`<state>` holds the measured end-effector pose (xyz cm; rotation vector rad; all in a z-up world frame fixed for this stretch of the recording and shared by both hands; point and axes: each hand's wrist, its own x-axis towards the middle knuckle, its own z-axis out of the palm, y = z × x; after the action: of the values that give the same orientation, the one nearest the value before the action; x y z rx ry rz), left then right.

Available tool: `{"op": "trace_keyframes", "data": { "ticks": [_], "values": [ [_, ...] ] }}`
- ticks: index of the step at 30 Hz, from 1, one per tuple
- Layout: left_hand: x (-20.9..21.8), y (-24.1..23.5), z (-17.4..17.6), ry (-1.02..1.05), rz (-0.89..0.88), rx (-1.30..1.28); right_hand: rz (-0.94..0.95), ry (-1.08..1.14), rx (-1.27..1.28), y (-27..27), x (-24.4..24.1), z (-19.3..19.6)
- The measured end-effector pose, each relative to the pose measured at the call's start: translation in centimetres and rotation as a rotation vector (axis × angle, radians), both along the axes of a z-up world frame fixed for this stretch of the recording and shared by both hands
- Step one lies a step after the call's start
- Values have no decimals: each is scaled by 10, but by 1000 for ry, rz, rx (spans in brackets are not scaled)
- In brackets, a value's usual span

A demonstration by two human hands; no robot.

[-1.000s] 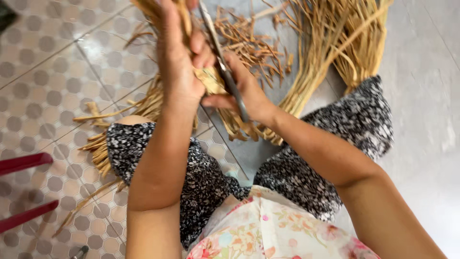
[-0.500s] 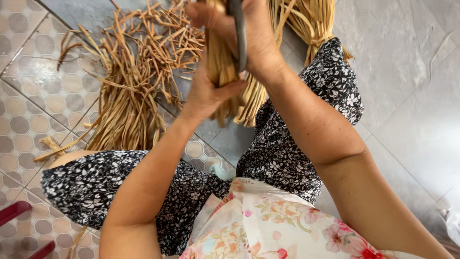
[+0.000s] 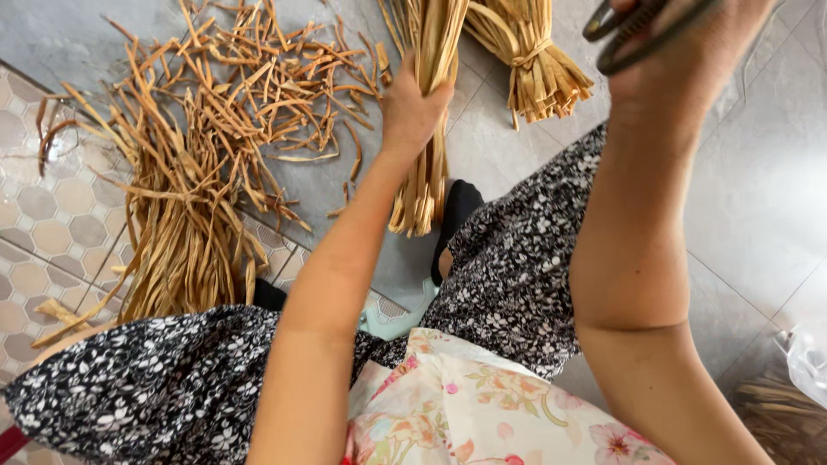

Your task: The person sits on a low stool and uses shears to trim the ends of dried plant stalks held in their left hand. They repeatedly cut the stalks and drop the trimmed pieces onto the tiled floor, working through a bundle of material.

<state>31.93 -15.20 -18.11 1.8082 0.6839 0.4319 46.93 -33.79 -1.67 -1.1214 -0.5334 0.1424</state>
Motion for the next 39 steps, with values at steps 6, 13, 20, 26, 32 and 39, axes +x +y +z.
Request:
{"op": "trace_keyframes", "data": {
  "ticks": [6,13,20,26,32,39],
  "values": [
    [-29,-44,-142,733,-7,-60,12,159,-75,-35,-19,15],
    [-28,-41,-133,752,-20,43,150,182,-129,-27,-29,49],
    [-51,-56,-147,780,-170,-53,257,168,-174,-8,-32,51],
    [-43,-82,-147,761,-216,-123,356,159,-327,1,-31,38],
    [-90,-39,-145,473,-96,-140,460,198,-457,-14,-35,12],
    [-231,115,-129,-13,330,364,531,221,-496,-21,-39,-8]
  ]
}}
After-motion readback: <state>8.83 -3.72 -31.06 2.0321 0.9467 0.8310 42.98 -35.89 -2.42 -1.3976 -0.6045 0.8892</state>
